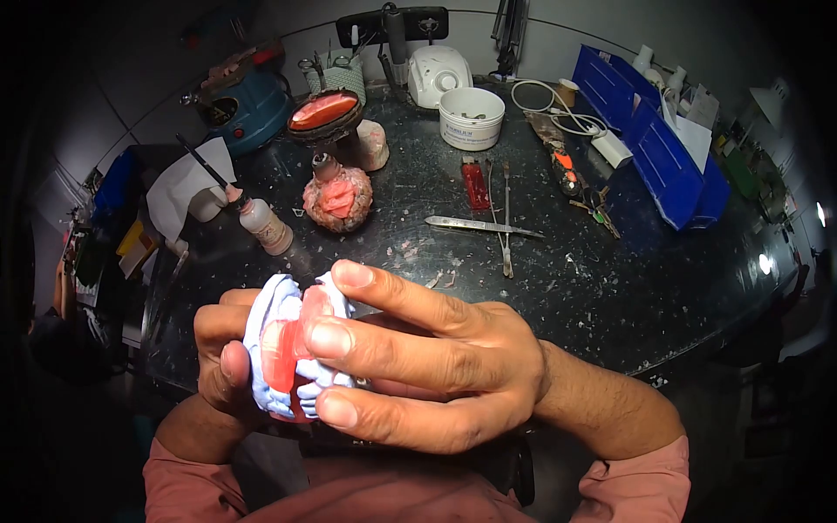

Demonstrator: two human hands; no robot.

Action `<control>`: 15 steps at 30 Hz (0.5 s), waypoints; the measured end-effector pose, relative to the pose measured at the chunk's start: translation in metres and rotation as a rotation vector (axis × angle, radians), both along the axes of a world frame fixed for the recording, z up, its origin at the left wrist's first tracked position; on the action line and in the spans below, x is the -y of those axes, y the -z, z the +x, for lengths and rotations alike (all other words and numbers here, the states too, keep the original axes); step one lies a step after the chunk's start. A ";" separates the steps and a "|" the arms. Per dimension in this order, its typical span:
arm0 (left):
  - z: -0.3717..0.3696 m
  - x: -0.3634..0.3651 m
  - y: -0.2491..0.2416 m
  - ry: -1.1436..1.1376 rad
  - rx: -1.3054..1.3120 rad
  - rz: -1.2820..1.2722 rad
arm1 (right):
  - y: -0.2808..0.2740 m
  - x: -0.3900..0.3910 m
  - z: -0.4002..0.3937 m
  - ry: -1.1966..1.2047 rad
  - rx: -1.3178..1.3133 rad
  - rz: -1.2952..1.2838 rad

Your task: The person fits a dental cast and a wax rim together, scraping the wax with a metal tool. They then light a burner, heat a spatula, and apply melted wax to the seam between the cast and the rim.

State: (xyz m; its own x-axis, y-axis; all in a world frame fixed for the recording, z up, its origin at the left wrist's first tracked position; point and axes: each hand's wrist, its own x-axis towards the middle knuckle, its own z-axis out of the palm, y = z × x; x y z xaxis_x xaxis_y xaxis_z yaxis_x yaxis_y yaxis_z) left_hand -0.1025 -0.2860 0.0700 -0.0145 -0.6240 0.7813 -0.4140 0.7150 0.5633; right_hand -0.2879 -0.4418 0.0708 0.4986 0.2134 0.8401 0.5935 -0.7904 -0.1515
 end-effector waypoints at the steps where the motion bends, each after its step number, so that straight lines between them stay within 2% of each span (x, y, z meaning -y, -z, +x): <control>1: 0.000 -0.002 0.000 -0.091 0.068 -0.006 | 0.000 0.000 0.001 0.004 0.012 -0.005; 2: -0.001 -0.004 0.001 -0.183 0.136 -0.012 | 0.000 0.000 0.002 0.008 0.025 -0.009; 9: 0.000 -0.005 0.000 -0.210 0.170 0.014 | 0.000 -0.001 -0.001 0.008 -0.007 0.005; 12: -0.003 0.000 0.001 -0.274 0.209 -0.054 | 0.000 0.001 0.000 0.051 0.010 -0.020; 14: -0.003 0.005 0.000 -0.381 0.336 -0.200 | -0.004 0.001 -0.003 0.084 -0.071 -0.004; 15: -0.001 0.008 0.002 -0.380 0.344 -0.230 | -0.006 -0.003 0.005 0.030 0.032 0.126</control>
State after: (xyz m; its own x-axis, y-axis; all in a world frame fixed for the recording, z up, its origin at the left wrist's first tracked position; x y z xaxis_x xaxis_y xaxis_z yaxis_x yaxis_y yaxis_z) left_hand -0.1032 -0.2941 0.0681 -0.0996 -0.4493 0.8878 -0.7987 0.5682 0.1980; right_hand -0.2828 -0.4388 0.0764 0.4757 0.0909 0.8749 0.5761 -0.7838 -0.2318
